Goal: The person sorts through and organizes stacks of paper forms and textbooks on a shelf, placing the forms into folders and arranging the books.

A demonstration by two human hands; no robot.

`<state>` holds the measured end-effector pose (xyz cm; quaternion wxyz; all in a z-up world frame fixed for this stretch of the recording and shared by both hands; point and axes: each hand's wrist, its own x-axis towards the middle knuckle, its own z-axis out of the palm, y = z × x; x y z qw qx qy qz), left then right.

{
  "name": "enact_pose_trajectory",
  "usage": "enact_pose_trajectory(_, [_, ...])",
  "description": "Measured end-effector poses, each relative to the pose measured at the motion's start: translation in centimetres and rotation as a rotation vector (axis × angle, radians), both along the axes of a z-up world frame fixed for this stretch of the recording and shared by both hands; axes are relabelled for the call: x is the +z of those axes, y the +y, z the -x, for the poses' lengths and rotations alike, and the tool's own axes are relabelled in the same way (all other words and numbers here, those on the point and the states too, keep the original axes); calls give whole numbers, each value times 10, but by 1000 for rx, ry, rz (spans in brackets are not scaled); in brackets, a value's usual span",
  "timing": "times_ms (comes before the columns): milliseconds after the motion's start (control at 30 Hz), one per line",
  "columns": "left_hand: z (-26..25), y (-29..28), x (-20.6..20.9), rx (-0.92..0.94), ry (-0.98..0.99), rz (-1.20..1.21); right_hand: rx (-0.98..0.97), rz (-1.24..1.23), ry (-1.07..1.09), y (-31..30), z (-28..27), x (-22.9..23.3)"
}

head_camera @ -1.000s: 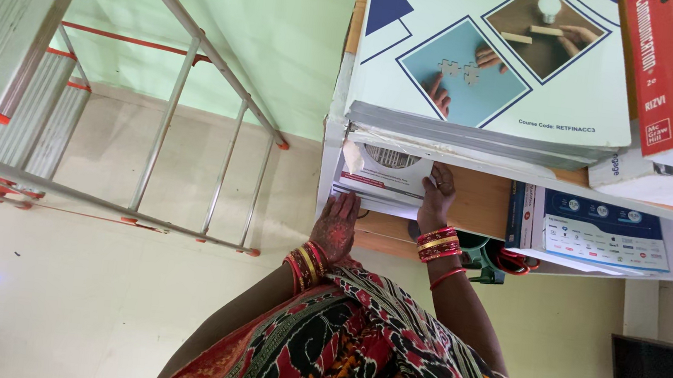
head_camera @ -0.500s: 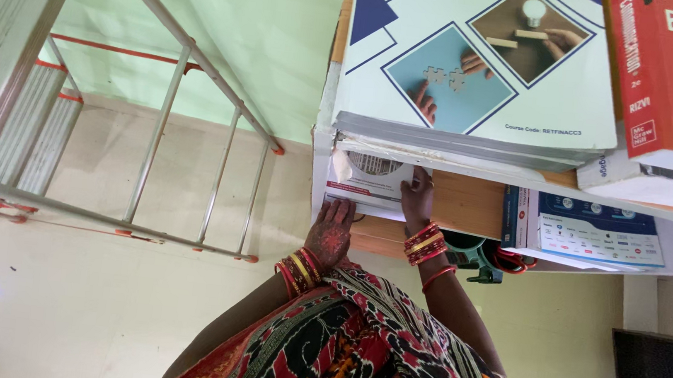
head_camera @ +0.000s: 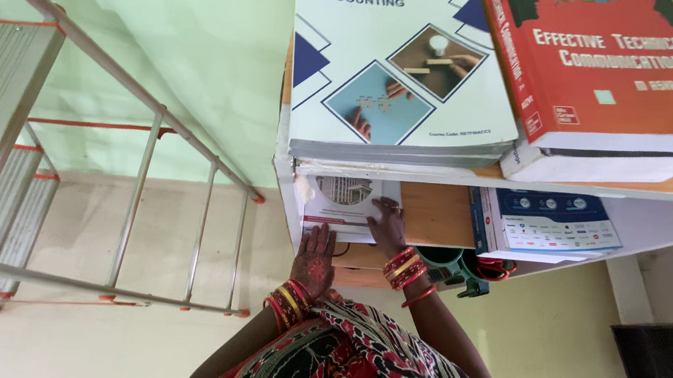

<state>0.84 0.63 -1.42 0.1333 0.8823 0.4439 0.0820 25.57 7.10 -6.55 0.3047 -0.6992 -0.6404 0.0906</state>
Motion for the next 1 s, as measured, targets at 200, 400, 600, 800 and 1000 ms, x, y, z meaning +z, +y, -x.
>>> enact_pose_trajectory(200, [13, -7, 8, -101, -227, 132, 42, -22, 209, -83, -3, 0])
enact_pose_trajectory(400, [26, -18, 9, -179, -490, 294, -133, 236, 485, -189, -11, 7])
enact_pose_trajectory(600, [18, -23, 67, -114, -519, 415, -107, 102, 483, -231, -7, 38])
enact_pose_trajectory(800, [-23, -34, 106, -148, -589, 479, -109, 190, 620, -219, -16, 108])
enact_pose_trajectory(1000, [-74, -54, 180, -243, -694, 465, 41, 35, 582, -235, -70, 171])
